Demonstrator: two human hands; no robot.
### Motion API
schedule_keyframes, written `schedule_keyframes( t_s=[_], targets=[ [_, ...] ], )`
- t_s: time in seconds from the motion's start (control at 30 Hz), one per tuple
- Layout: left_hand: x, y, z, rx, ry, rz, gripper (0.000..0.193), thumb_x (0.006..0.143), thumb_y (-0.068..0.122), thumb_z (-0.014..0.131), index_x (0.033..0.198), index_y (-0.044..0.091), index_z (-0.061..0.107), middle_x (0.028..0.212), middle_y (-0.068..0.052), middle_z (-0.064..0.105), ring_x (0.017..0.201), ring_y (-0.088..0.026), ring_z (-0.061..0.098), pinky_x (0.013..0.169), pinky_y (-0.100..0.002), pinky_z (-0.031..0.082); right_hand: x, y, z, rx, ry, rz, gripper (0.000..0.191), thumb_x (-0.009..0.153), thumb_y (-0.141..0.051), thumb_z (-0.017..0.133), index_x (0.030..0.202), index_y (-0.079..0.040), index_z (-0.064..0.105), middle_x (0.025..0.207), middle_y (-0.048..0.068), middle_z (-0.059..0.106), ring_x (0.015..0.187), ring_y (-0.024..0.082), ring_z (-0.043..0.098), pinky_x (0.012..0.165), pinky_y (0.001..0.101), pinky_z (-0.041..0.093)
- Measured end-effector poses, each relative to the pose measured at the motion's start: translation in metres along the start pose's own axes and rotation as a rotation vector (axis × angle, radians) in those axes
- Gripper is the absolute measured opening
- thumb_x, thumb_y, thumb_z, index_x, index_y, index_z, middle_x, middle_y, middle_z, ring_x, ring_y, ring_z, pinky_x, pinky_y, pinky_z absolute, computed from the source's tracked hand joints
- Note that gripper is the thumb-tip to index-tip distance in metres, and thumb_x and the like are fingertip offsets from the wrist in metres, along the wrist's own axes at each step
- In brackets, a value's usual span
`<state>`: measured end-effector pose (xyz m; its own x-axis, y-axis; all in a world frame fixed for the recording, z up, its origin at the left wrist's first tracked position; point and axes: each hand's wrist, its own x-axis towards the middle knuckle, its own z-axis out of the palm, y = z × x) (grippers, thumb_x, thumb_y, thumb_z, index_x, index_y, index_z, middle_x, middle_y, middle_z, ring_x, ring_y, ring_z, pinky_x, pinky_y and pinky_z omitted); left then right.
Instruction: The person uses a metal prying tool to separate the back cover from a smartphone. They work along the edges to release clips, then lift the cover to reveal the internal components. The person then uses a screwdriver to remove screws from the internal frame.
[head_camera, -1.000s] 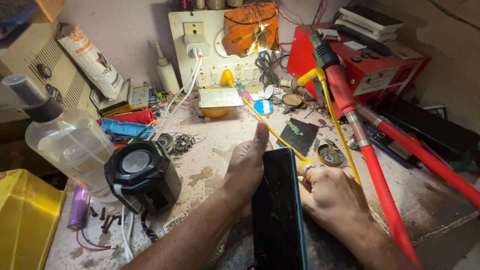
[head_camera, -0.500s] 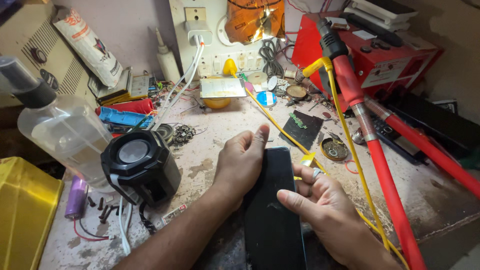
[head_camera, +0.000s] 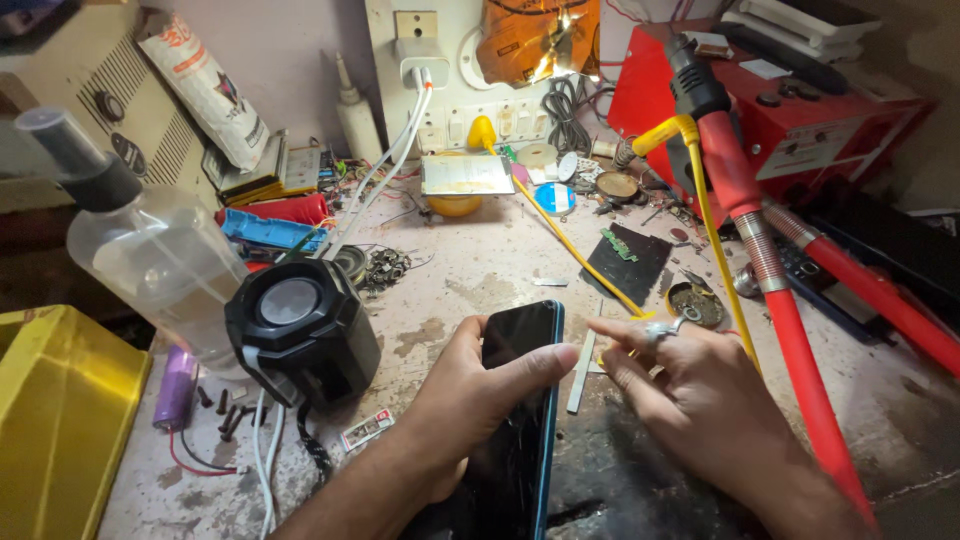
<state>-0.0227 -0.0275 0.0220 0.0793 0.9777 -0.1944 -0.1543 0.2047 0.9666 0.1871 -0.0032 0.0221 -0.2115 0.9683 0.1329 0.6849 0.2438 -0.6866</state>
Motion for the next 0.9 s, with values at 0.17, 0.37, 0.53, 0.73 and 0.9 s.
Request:
schedule_keyframes(
  t_s=[0.17, 0.37, 0.53, 0.73, 0.9],
  targets=[
    [0.002, -0.003, -0.002, -0.024, 0.002, -0.026, 0.076, 0.065, 0.043, 0.087, 0.121, 0.001, 0.058, 0.095, -0.009, 0.072, 0.08, -0.014, 0.069, 0.068, -0.031, 0.058, 0.012, 0.006, 0.002, -0.52, 0.094, -0.104, 0.039, 0.089, -0.05, 0.075, 0.12, -0.027, 0.081, 0.104, 0.009, 0.072, 0.09, 0.028, 0.072, 0.084, 0.0457, 0.053],
    [-0.001, -0.003, 0.001, -0.046, 0.073, -0.016, 0.08, 0.063, 0.044, 0.088, 0.122, 0.003, 0.054, 0.094, -0.008, 0.07, 0.081, -0.015, 0.069, 0.067, -0.032, 0.059, 0.006, -0.008, -0.007, -0.505, -0.081, -0.01, 0.038, 0.082, -0.046, 0.076, 0.115, -0.028, 0.08, 0.094, 0.007, 0.074, 0.089, 0.026, 0.075, 0.085, 0.0416, 0.058],
    [-0.006, 0.001, 0.004, -0.043, 0.112, -0.012, 0.079, 0.06, 0.042, 0.09, 0.118, 0.002, 0.054, 0.092, -0.008, 0.07, 0.078, -0.015, 0.07, 0.065, -0.032, 0.061, -0.002, -0.035, -0.005, -0.674, -0.128, -0.031, 0.025, 0.085, -0.038, 0.072, 0.101, -0.021, 0.079, 0.094, 0.012, 0.075, 0.09, 0.033, 0.072, 0.087, 0.0478, 0.056],
    [-0.008, 0.002, 0.008, -0.067, 0.129, 0.016, 0.076, 0.059, 0.035, 0.092, 0.116, 0.001, 0.054, 0.091, -0.008, 0.07, 0.074, -0.014, 0.07, 0.062, -0.03, 0.061, 0.012, -0.042, 0.0, -0.914, -0.233, 0.036, 0.019, 0.084, -0.019, 0.064, 0.099, -0.015, 0.076, 0.091, 0.014, 0.074, 0.092, 0.034, 0.073, 0.089, 0.0476, 0.059],
    [-0.007, -0.008, 0.007, -0.144, 0.091, 0.103, 0.077, 0.069, 0.025, 0.096, 0.124, 0.006, 0.046, 0.098, -0.01, 0.073, 0.08, -0.016, 0.074, 0.064, -0.032, 0.064, 0.016, -0.032, -0.006, -0.867, -0.155, 0.004, 0.023, 0.078, -0.028, 0.074, 0.097, -0.016, 0.078, 0.085, 0.011, 0.076, 0.085, 0.03, 0.075, 0.084, 0.0453, 0.06]
  ],
)
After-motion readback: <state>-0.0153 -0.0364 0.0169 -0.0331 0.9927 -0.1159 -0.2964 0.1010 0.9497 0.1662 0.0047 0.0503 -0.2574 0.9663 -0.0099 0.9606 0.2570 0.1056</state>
